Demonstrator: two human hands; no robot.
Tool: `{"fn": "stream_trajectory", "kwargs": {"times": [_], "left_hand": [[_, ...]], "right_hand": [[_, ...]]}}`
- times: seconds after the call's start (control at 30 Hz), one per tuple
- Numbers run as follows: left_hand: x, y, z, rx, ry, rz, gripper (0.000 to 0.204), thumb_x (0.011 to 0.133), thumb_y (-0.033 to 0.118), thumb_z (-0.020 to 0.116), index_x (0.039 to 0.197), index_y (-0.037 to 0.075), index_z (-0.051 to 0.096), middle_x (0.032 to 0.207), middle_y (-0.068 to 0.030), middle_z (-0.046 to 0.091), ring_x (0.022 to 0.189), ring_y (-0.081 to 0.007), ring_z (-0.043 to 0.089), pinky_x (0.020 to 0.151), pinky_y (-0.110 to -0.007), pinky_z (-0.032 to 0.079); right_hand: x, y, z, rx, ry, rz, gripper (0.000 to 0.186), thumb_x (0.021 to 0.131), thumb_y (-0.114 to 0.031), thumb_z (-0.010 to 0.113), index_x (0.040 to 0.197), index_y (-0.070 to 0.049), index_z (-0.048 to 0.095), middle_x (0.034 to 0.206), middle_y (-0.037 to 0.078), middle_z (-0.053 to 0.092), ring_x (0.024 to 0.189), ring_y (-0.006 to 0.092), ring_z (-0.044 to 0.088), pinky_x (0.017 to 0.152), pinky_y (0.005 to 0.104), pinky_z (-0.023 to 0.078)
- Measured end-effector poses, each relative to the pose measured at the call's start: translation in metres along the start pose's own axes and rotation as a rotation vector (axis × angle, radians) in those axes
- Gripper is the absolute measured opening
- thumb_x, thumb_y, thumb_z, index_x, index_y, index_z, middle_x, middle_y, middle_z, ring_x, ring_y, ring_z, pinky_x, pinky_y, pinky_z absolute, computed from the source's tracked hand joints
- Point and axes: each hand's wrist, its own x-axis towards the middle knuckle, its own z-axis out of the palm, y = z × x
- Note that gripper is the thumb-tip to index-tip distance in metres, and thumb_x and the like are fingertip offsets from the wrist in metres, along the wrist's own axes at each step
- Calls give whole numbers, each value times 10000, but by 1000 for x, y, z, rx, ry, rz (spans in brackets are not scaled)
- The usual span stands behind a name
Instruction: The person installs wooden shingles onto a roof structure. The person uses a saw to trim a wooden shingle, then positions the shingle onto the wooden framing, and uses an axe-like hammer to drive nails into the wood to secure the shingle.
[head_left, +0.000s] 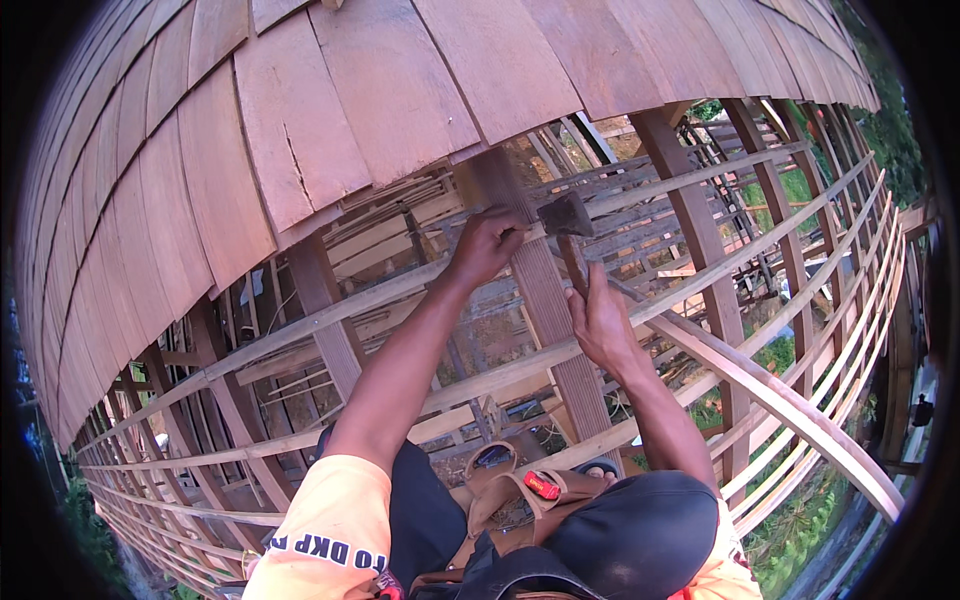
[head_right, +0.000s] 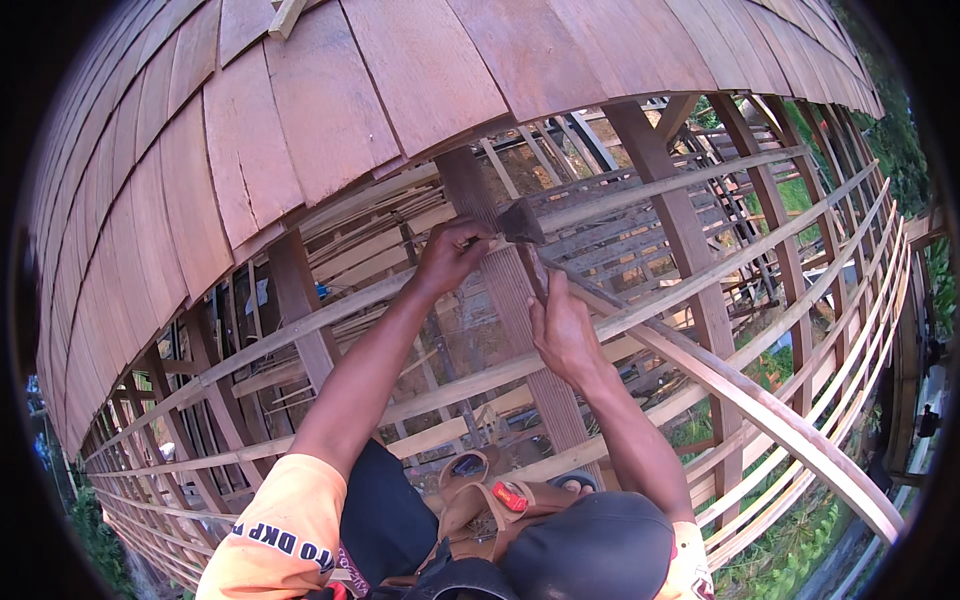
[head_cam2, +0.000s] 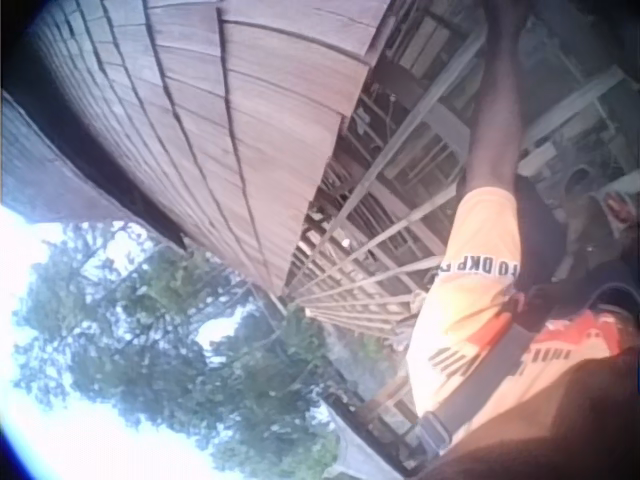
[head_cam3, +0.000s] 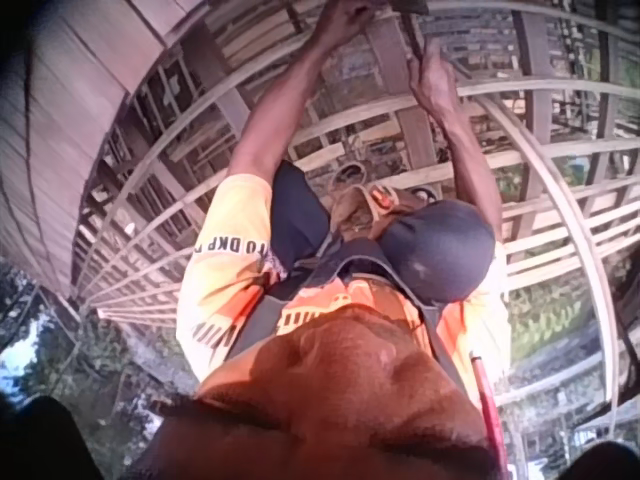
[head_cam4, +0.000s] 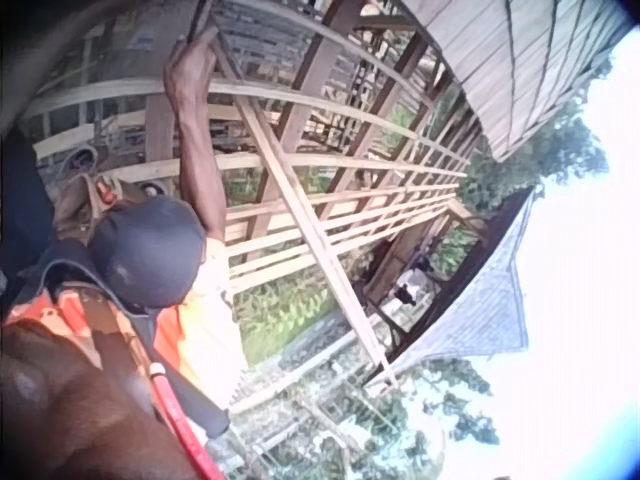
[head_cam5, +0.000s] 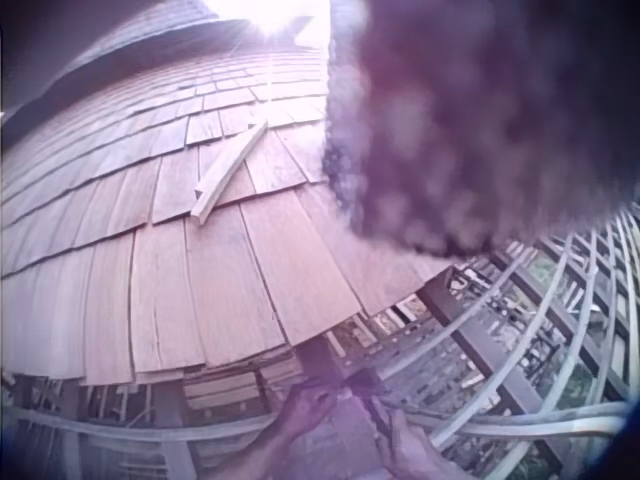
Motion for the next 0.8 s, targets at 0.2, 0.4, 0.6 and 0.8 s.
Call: {"fn": "stream_trajectory", "kwargs": {"times": [0.2, 0.4, 0.6, 0.8], "left_hand": [[1, 7, -16, 284, 238, -153, 261, 906, 255, 651, 1002, 13, 668, 987, -171, 697, 936, -357, 676, 830, -437, 536], [-7, 38, -3, 691, -18, -603, 532, 1038, 491, 357, 1055, 30, 624, 958, -225, 708, 903, -410, 689, 794, -539, 525], [-4, 44, 0, 701, 105, -619, 444, 1046, 418, 373, 941, 65, 621, 824, -200, 710, 811, -404, 697, 766, -532, 531], [3, 44, 2, 735, 55, -678, 452, 1043, 409, 372, 978, 65, 658, 840, -214, 710, 827, -406, 699, 785, -523, 536]], "right_hand": [[-30, -22, -20, 182, 155, -96, 328, 959, -53, 553, 1256, 7, 429, 892, 283, 626, 857, 527, 616, 694, 497, 487], [-37, -5, -8, 106, 195, -140, 304, 963, -59, 552, 1234, 0, 426, 874, 294, 607, 833, 520, 612, 674, 499, 477], [-45, 28, -2, 120, 46, 88, 257, 995, -126, 533, 1181, 12, 422, 836, 262, 612, 762, 463, 626, 652, 480, 478], [2, 83, 3, 161, -3, 242, 207, 1023, -149, 506, 1149, 3, 444, 740, 76, 569, 574, 133, 563, 473, 319, 458]]}}
